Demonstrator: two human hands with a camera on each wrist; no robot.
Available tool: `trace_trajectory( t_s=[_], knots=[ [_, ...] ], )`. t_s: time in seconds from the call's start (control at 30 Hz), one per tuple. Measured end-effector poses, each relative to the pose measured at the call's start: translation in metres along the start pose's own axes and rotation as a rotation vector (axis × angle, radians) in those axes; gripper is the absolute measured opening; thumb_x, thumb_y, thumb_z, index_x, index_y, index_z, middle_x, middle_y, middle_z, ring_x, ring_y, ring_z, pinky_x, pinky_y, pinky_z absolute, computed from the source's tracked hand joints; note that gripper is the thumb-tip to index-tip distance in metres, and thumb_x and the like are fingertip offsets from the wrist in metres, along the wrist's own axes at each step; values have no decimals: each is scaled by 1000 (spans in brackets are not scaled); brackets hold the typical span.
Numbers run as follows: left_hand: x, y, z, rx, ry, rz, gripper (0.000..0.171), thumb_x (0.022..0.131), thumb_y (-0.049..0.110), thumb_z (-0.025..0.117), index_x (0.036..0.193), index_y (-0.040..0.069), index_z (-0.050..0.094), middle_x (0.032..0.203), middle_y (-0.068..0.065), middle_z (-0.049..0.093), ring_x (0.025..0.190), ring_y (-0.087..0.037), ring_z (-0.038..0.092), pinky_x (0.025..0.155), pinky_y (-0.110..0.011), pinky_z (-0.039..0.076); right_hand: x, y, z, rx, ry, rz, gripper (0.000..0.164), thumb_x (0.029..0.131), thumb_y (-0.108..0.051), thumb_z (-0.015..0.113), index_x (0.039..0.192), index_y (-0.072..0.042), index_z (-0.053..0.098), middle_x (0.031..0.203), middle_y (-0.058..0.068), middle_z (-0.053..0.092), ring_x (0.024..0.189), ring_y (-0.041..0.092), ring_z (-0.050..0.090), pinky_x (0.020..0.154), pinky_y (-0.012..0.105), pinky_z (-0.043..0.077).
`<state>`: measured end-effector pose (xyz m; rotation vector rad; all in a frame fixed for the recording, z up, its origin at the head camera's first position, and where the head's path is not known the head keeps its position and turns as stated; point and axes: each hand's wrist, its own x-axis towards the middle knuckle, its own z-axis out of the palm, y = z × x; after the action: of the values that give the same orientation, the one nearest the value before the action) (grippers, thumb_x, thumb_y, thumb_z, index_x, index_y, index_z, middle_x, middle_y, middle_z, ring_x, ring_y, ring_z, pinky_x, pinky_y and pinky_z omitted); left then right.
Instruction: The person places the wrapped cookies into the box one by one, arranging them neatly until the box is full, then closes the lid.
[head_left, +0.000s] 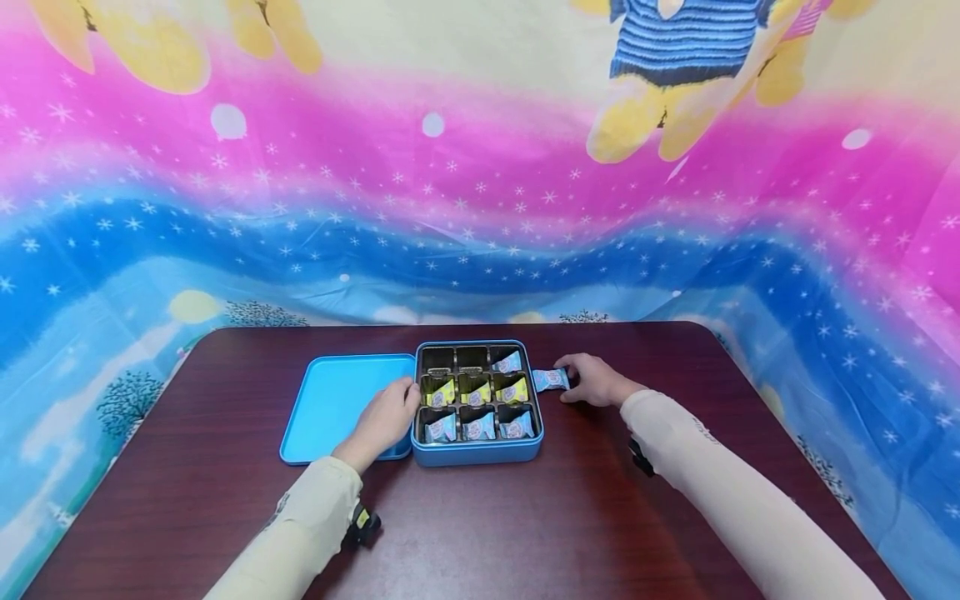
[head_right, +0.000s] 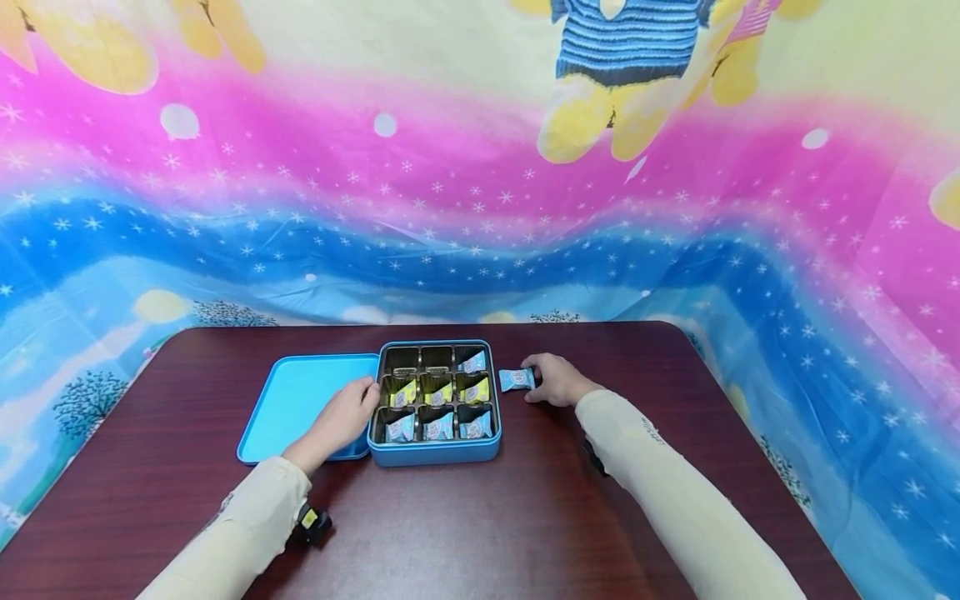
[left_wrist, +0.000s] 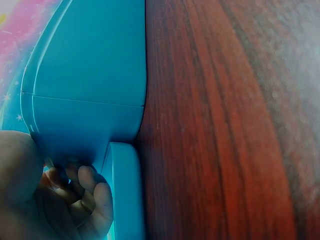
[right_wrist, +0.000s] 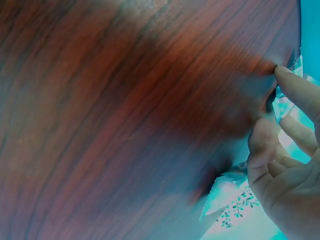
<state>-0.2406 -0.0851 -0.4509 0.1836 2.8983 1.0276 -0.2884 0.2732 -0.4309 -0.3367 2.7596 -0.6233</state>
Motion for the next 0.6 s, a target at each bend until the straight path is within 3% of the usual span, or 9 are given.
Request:
trace_trajectory(
  t_s=[0.2,0.43,0.6],
  knots=[
    [0,0,0,1,0,-2,29,107,27,39,85,12,51,73,-6,48,62,-20,45,58,-32,36,0,2,2,38,20,-11,53,88,-12,78,135,2,57,108,17,59,93,25,54,80,37,49],
    [0,-1,0,-11,2,-3,29,107,26,40,85,12,52,72,-5,48,61,-19,45,57,-32,36,3,13,4,196,4,-72,47,87,-2,76,131,3,60,92,15,55,77,20,47,68,31,42],
    [0,-1,0,-15,-3,-3,29,108,27,39,85,12,51,72,-5,47,60,-19,45,57,-32,35,2,17,7,267,10,-101,47,88,-3,76,132,5,60,90,15,52,70,18,43,68,32,41]
  ],
)
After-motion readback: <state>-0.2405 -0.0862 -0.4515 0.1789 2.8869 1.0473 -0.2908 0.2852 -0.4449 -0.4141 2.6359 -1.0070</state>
